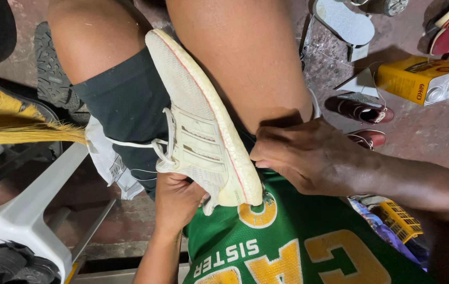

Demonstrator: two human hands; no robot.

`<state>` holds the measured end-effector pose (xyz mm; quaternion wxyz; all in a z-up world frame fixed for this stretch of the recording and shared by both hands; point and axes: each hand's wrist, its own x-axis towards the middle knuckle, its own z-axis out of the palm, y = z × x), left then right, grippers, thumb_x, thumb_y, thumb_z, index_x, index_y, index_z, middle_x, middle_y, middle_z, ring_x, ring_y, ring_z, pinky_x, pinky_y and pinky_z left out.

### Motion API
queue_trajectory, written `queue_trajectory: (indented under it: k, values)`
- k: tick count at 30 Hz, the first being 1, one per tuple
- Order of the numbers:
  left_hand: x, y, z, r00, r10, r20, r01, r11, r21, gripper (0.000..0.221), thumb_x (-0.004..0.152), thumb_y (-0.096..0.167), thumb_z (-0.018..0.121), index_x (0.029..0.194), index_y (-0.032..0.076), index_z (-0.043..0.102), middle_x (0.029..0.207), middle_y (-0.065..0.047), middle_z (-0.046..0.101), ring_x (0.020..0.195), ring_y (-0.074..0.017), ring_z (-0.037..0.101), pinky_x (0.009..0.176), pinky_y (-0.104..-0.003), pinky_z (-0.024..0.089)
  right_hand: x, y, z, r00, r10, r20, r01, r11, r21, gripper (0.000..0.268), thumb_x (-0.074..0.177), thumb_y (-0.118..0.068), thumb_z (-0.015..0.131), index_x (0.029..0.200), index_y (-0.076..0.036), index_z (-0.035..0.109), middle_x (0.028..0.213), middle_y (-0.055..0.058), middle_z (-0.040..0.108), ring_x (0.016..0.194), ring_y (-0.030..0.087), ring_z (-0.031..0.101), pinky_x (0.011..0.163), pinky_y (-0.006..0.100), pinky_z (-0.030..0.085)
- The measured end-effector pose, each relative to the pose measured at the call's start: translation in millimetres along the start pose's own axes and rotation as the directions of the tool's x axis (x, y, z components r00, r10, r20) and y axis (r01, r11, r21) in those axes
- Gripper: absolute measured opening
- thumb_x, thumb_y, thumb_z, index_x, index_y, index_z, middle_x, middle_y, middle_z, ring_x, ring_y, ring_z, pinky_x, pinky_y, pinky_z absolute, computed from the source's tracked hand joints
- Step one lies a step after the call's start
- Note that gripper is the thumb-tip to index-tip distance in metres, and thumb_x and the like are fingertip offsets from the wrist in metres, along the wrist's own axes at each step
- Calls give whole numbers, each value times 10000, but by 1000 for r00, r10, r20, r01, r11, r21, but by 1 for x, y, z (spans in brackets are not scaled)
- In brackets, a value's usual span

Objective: The person stitches the sole of a white sneaker using a large needle and thread, pulling the thread through the shoe's side and sole while holding it on their lap.

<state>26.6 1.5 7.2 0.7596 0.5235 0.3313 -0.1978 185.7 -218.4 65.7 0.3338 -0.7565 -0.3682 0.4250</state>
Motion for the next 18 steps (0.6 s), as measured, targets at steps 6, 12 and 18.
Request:
queue_trajectory:
  k: [6,12,18]
  values:
    - [-2,10,2,999,8,43,-11,997,73,135,892,-70,665,995,-28,742,806,-9,720,636,-23,579,552,-190,427,-6,-4,-2,999,28,32,-22,981,-195,112,900,-112,596,1001,-64,601,915,73,657,817,245,707,709,403,568]
    - [0,5,-5,996,-17,89,10,997,78,155,909,-65,673,1036,-47,760,849,-16,743,659,-37,597,557,-203,453,-4,-16,-7,999,37,36,-31,989,-146,188,915,-198,602,1024,-45,594,877,119,641,816,286,675,737,431,523]
    - [1,1,-6,994,-16,104,6,996,92,180,909,-56,676,1071,-37,754,877,-6,745,704,-29,610,599,-200,486,5,-8,-18,1000,-25,18,28,990,-136,199,888,-249,690,891,-76,594,805,68,648,697,247,677,586,416,509]
